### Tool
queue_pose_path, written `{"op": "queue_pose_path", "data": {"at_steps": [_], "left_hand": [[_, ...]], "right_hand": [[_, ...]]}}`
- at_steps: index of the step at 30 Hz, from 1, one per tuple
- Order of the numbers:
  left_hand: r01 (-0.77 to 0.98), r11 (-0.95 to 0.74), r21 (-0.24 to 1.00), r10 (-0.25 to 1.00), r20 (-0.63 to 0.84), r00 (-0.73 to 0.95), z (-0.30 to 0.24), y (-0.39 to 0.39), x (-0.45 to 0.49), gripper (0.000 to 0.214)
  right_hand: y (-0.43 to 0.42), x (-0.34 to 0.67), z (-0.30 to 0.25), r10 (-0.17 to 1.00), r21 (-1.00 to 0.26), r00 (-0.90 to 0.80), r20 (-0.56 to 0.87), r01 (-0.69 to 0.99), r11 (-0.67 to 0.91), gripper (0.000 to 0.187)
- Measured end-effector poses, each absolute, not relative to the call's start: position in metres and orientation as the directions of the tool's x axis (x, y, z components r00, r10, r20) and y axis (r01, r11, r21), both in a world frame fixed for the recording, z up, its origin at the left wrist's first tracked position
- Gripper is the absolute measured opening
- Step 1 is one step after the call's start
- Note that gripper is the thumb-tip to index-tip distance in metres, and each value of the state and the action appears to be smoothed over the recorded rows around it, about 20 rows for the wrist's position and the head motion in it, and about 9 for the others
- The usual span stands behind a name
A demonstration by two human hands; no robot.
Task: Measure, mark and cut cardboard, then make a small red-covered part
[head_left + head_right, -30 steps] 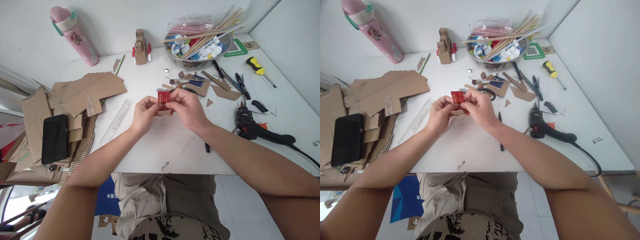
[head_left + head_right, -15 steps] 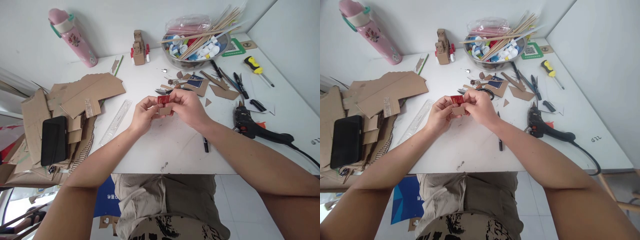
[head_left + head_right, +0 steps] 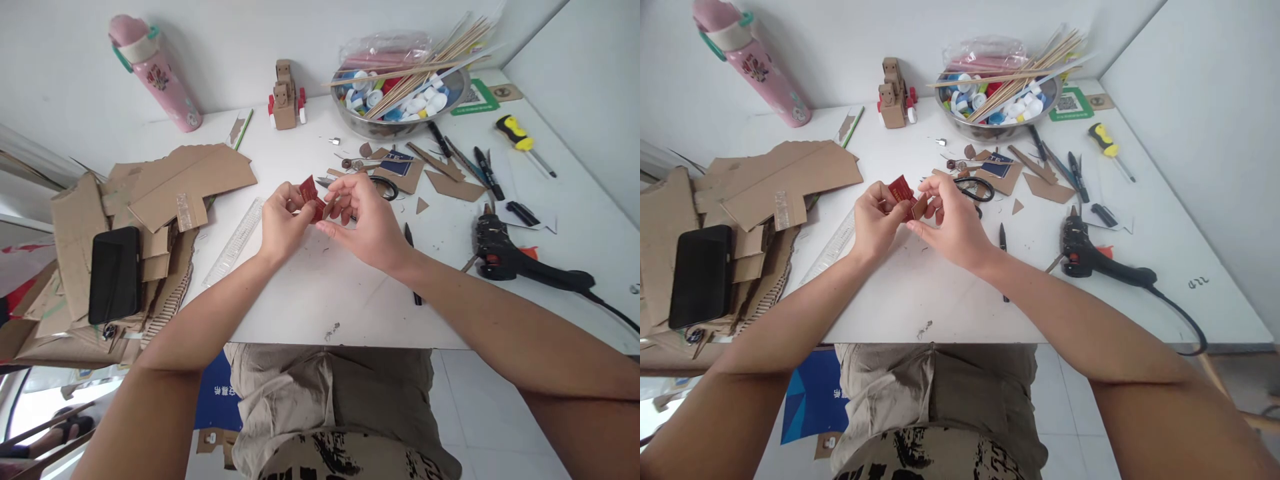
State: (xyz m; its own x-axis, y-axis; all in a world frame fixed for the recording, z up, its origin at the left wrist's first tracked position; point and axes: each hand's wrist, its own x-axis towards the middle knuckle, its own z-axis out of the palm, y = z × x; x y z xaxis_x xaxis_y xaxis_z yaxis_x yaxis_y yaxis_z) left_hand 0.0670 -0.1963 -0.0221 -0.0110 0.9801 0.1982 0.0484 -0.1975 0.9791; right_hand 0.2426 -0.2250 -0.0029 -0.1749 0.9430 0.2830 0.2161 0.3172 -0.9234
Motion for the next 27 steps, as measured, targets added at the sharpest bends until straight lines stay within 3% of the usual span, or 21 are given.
{"op": "queue_pose_path", "data": {"at_steps": [8,10,16,27], "left_hand": [[0.098,-0.194,0.976,0.914,0.143,0.38,-0.01,-0.174,0.041,0.038],[0.178,-0.232,0.956,0.879,0.127,0.46,-0.01,-0.168,0.034,0.03],[0.439,-0.4,0.805,0.864,0.171,0.474,-0.016,-0.172,0.034,0.015],[0.545,-0.465,0.697,0.85,0.181,0.494,-0.02,-0.174,0.039,0.01]], "right_hand": [[-0.209,0.259,-0.01,0.943,-0.93,-0.253,0.214,0.242,0.276,0.037],[-0.206,0.262,-0.013,0.944,-0.932,-0.268,0.191,0.252,0.26,0.036],[-0.204,0.263,-0.017,0.947,-0.91,-0.291,0.133,0.343,0.233,0.032],[-0.203,0.261,-0.012,0.959,-0.916,-0.275,0.069,0.363,0.17,0.034]]}}
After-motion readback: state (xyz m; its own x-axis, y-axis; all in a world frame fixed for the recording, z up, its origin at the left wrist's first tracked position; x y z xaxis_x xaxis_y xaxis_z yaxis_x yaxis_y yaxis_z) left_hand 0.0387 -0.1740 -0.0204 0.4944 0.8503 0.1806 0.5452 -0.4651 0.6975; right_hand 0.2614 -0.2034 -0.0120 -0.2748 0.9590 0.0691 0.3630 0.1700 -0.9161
